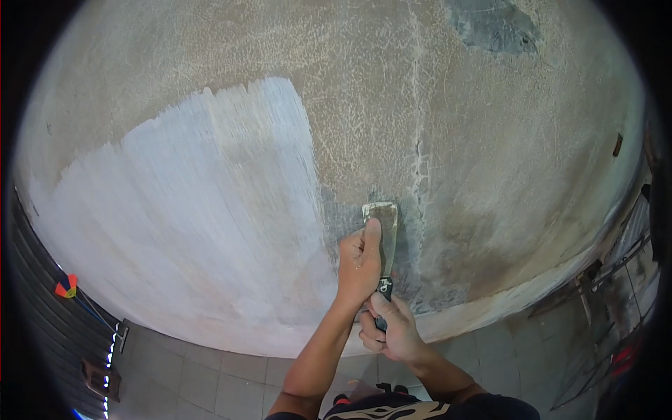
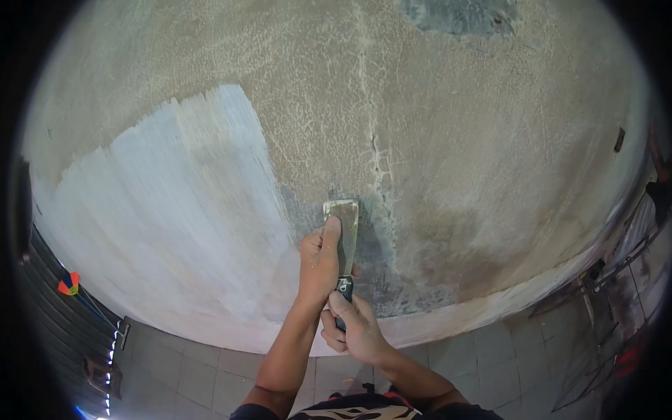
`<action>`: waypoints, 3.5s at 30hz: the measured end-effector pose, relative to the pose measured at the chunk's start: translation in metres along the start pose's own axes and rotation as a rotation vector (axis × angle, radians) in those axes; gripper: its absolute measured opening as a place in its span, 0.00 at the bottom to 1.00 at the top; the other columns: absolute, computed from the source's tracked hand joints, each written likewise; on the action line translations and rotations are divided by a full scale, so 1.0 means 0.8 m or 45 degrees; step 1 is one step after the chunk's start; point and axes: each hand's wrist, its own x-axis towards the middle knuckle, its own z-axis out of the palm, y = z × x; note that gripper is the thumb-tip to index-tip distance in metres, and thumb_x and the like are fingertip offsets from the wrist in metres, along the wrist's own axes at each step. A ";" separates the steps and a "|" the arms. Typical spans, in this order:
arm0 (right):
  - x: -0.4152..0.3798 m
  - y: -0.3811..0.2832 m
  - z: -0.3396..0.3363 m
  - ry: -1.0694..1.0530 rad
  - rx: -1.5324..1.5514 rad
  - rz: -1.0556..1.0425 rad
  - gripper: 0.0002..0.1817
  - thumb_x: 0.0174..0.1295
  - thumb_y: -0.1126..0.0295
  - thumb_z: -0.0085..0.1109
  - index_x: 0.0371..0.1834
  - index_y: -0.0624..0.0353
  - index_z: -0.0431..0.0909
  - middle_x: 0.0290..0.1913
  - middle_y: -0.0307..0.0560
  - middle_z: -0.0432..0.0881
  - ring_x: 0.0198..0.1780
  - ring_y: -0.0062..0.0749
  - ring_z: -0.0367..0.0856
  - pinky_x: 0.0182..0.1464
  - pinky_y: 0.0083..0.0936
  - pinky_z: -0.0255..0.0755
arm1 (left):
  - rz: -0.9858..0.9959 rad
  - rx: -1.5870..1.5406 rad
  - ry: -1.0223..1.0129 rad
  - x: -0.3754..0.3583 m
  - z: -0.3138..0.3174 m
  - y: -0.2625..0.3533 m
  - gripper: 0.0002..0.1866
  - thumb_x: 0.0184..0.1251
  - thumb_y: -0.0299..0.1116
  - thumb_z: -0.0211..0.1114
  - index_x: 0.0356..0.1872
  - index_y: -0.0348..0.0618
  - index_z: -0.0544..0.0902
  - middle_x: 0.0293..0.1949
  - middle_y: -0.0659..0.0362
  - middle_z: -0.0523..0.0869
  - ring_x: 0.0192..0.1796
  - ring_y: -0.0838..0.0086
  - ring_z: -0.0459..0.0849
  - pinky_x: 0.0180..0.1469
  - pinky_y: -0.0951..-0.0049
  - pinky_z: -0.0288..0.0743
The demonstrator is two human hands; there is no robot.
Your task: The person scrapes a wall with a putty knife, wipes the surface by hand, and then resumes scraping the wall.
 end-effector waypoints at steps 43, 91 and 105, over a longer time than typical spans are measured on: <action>0.011 0.009 0.014 -0.009 0.047 -0.057 0.17 0.75 0.51 0.42 0.33 0.50 0.61 0.13 0.38 0.57 0.10 0.20 0.46 0.13 0.22 0.43 | -0.042 -0.048 -0.078 0.005 -0.011 0.025 0.27 0.74 0.50 0.53 0.19 0.38 0.76 0.15 0.59 0.75 0.13 0.75 0.76 0.15 0.74 0.70; 0.016 0.027 0.008 -0.026 -0.137 -0.072 0.16 0.75 0.53 0.42 0.34 0.51 0.61 0.14 0.38 0.58 0.11 0.19 0.49 0.14 0.21 0.46 | -0.037 -0.029 -0.056 0.000 -0.027 0.012 0.29 0.75 0.51 0.51 0.21 0.36 0.76 0.15 0.58 0.76 0.13 0.74 0.76 0.15 0.73 0.71; 0.022 0.016 0.022 -0.053 -0.082 -0.104 0.18 0.77 0.54 0.39 0.35 0.56 0.61 0.14 0.36 0.59 0.11 0.18 0.55 0.13 0.21 0.46 | -0.096 -0.118 -0.100 0.007 -0.028 0.041 0.29 0.77 0.49 0.51 0.21 0.35 0.78 0.16 0.60 0.76 0.15 0.79 0.75 0.17 0.76 0.72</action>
